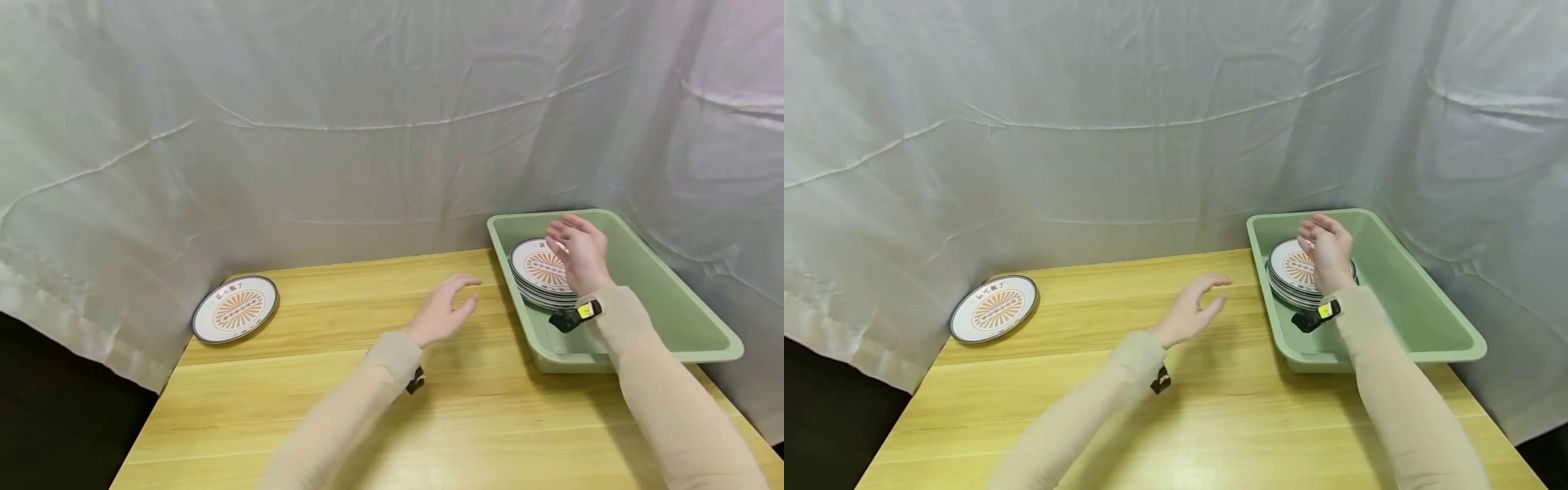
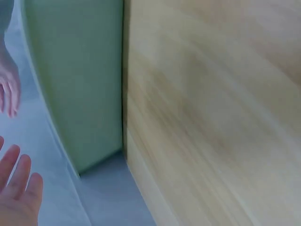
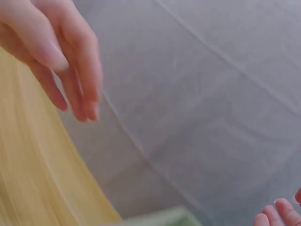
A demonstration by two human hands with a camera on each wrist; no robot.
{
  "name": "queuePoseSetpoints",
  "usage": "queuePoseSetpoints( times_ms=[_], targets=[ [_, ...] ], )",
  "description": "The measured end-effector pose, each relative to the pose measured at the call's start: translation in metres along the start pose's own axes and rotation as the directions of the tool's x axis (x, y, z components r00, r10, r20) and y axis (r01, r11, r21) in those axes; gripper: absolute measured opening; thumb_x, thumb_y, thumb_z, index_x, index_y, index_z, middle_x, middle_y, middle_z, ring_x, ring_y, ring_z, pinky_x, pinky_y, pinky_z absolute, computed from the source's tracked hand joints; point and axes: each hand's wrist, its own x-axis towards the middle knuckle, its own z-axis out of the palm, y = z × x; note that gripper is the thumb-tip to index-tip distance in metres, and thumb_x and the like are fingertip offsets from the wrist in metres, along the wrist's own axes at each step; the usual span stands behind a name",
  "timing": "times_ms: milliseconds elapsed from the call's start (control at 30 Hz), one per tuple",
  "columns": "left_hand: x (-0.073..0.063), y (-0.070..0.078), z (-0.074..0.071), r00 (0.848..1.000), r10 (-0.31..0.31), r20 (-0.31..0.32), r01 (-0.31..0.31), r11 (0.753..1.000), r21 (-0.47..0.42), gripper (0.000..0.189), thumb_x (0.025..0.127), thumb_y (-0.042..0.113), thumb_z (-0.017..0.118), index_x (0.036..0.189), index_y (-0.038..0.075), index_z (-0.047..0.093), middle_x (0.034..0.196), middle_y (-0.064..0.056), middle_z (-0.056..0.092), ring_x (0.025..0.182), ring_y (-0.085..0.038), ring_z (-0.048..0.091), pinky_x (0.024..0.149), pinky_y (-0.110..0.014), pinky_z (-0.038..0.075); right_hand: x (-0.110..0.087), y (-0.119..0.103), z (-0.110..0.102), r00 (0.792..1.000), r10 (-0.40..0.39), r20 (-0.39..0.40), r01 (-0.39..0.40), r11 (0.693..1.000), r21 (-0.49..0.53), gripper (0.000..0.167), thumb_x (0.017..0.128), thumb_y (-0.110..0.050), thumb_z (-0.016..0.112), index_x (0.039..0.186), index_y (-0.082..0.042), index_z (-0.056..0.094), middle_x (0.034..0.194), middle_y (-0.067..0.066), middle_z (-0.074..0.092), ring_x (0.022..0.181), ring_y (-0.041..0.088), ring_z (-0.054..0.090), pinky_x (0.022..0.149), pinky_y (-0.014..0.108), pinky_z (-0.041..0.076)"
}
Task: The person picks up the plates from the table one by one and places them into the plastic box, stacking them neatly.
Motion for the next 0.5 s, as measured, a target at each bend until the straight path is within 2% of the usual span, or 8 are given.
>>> queuePoseSetpoints(
  times_ms=[133,267,400,500],
  targets=[
    [-0.006,-0.016,-0.021,0.991,-0.093,-0.101,0.085,0.993,-0.084,0.040,0.102,0.020,0.055,0.141,0.011,0.056,0.145,-0.009,0.058,0.133,-0.025,0.056,0.116,-0.039,0.044,-0.017,0.003,0.025,0.993,-0.029,0.115,0.032,0.999,-0.023,0.025,0.102,0.005,0.040,0.117,-0.010,0.054,0.096,-0.003,0.071,0.089,0.009,0.069,0.085,0.019,0.060],
    [-0.014,-0.034,-0.041,0.959,-0.178,-0.220,0.143,0.976,-0.166,0.039,0.101,0.017,0.057,0.139,0.007,0.057,0.141,-0.013,0.061,0.130,-0.028,0.057,0.114,-0.042,0.047,-0.037,0.016,0.051,0.979,-0.048,0.199,0.073,0.990,-0.122,0.032,0.100,0.007,0.037,0.118,-0.011,0.055,0.105,-0.004,0.067,0.096,0.008,0.068,0.094,0.019,0.057],
    [-0.026,-0.055,-0.065,0.902,-0.269,-0.338,0.192,0.951,-0.244,0.038,0.100,0.014,0.059,0.136,0.004,0.058,0.136,-0.016,0.062,0.128,-0.030,0.058,0.114,-0.046,0.047,-0.054,0.037,0.077,0.960,-0.049,0.274,0.111,0.970,-0.214,0.035,0.098,0.008,0.037,0.120,-0.012,0.056,0.110,-0.003,0.066,0.101,0.006,0.067,0.098,0.020,0.056],
    [-0.036,-0.071,-0.083,0.844,-0.338,-0.416,0.226,0.929,-0.294,0.037,0.099,0.013,0.059,0.136,0.004,0.058,0.135,-0.016,0.063,0.127,-0.032,0.058,0.114,-0.047,0.046,-0.066,0.057,0.094,0.945,-0.044,0.325,0.130,0.960,-0.247,0.037,0.097,0.010,0.039,0.127,-0.003,0.054,0.109,-0.005,0.067,0.101,0.005,0.068,0.097,0.021,0.057]
  ],
)
